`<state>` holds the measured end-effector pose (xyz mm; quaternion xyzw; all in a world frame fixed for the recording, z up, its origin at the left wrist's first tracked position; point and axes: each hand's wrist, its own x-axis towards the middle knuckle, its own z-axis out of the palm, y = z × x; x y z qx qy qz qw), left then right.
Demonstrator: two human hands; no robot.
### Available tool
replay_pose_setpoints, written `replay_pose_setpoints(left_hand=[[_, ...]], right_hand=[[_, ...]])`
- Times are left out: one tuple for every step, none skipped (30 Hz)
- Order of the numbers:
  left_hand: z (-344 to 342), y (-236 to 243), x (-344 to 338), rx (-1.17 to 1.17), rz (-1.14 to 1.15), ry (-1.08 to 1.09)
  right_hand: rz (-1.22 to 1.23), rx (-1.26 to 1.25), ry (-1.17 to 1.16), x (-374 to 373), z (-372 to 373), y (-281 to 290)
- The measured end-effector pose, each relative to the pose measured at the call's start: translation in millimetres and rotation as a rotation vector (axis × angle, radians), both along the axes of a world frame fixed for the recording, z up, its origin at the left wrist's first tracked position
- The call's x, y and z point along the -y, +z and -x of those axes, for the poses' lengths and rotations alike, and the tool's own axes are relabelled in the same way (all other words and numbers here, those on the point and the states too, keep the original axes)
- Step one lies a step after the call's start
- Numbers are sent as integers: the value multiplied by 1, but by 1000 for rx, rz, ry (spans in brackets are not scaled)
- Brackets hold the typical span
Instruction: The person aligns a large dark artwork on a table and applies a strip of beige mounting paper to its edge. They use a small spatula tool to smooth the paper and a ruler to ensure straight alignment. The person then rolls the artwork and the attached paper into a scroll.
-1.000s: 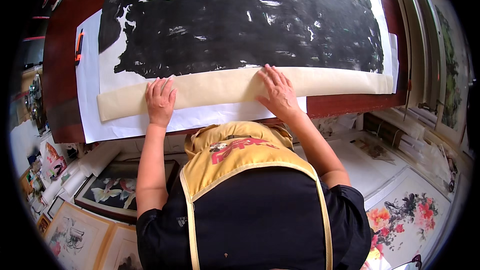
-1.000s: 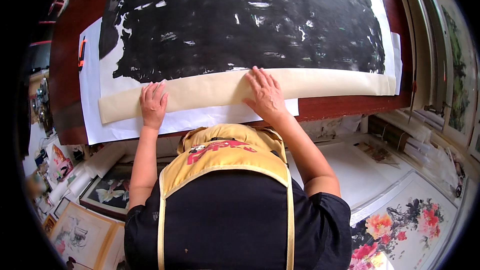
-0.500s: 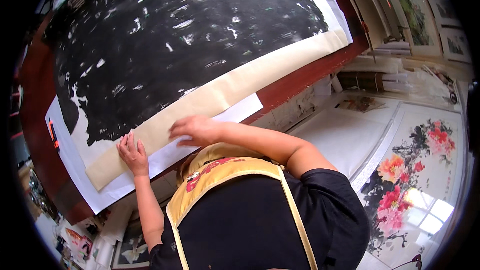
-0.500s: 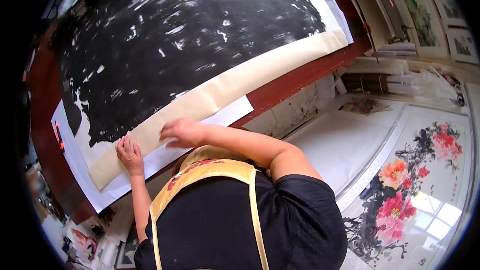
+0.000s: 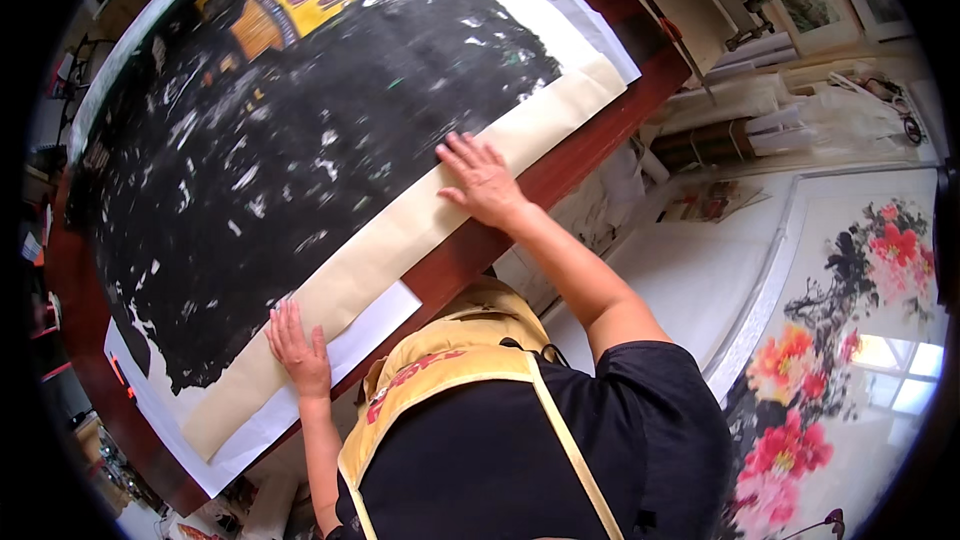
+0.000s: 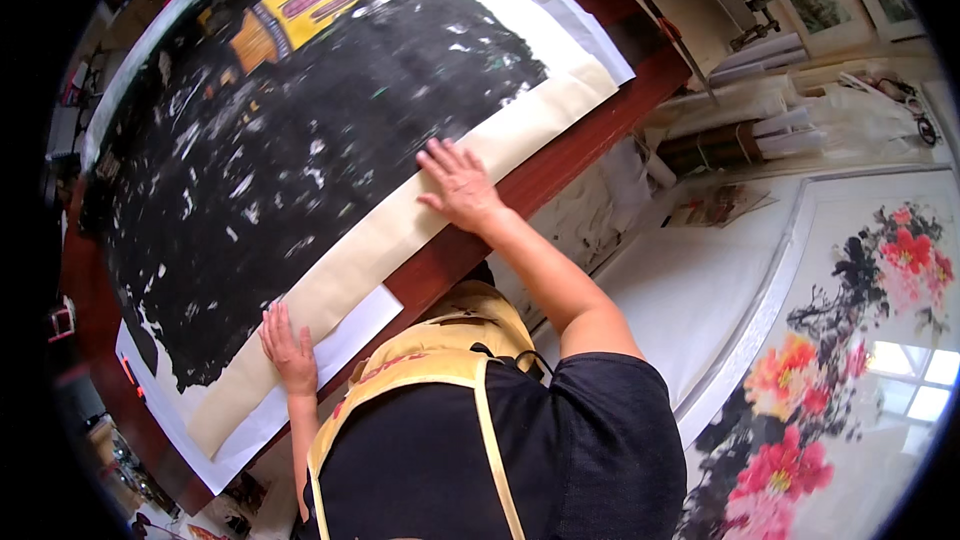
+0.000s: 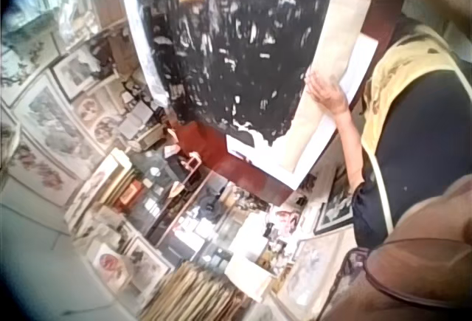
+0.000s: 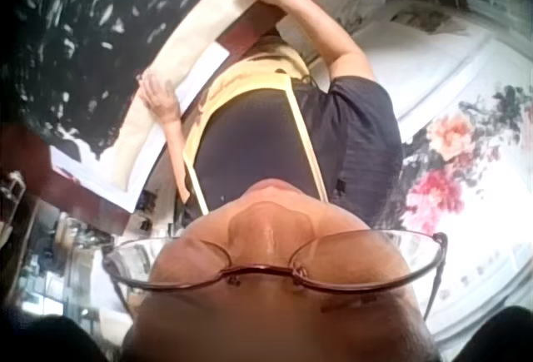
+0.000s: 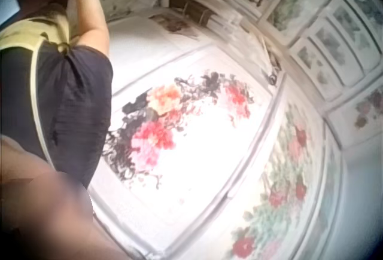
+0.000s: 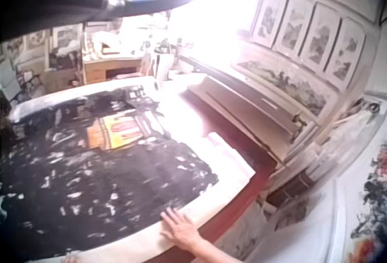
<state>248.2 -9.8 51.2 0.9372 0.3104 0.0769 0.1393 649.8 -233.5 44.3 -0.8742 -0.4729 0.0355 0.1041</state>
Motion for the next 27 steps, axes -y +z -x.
replay_pose_setpoints(left_hand=[[-22, 1, 14, -8, 0, -5], [-43, 2, 26, -18, 1, -12], [-63, 3, 38, -28, 17, -18], [-81, 5, 49, -37, 24, -22], [-99, 6, 61, -45, 36, -27], [-112, 6, 71, -51, 49, -30], [-123, 5, 80, -58, 40, -32], [-134, 6, 88, -54, 60, -25], [-142, 7, 95, -52, 82, -20], [-149, 8, 101, -51, 103, -15], [-153, 10, 106, -53, 115, 2], [-154, 14, 109, -40, 132, 17], [-157, 15, 113, -20, 156, 23], [-159, 17, 116, 0, 179, 28], [-160, 17, 119, 7, 183, 26], [-163, 17, 122, 18, 184, 25], [-165, 16, 124, 27, 185, 22], [-167, 16, 126, 25, 177, 8], [-171, 16, 128, 24, 174, -14], [-176, 16, 131, 22, 172, -36], [-182, 15, 133, 12, 155, -58], [-188, 13, 134, 19, 150, -88], [-194, 12, 135, 26, 145, -119], [-200, 11, 135, 34, 141, -150], [-207, 11, 138, 48, 159, -161], [-214, 10, 138, 61, 161, -180], [-222, 9, 138, 75, 164, -197]], right_hand=[[15, 12, -71, 16, -29, 1], [32, 23, -144, 35, -59, 3], [31, 50, -196, 53, -91, 2], [34, 75, -247, 73, -121, 0], [50, 89, -301, 94, -152, -6], [66, 105, -354, 114, -180, -11], [70, 59, -419, 129, -204, -8], [74, 14, -485, 142, -226, -5], [82, 19, -525, 158, -247, -6], [91, 22, -567, 169, -262, -8], [84, -66, -618, 169, -269, 0], [80, -128, -656, 166, -274, 5], [89, -105, -689, 166, -278, 7], [98, -83, -724, 167, -281, 8], [112, -102, -738, 168, -283, 10], [123, -119, -750, 167, -285, 16], [134, -137, -764, 166, -287, 19], [125, -132, -759, 166, -288, 18], [119, -124, -761, 170, -288, 15], [113, -116, -765, 173, -289, 12], [120, -103, -745, 176, -290, 9], [123, -102, -729, 176, -290, 10], [127, -102, -713, 177, -290, 11], [132, -100, -698, 178, -290, 11], [136, -134, -699, 177, -293, 17], [140, -168, -699, 176, -297, 22], [145, -201, -698, 175, -302, 27]])
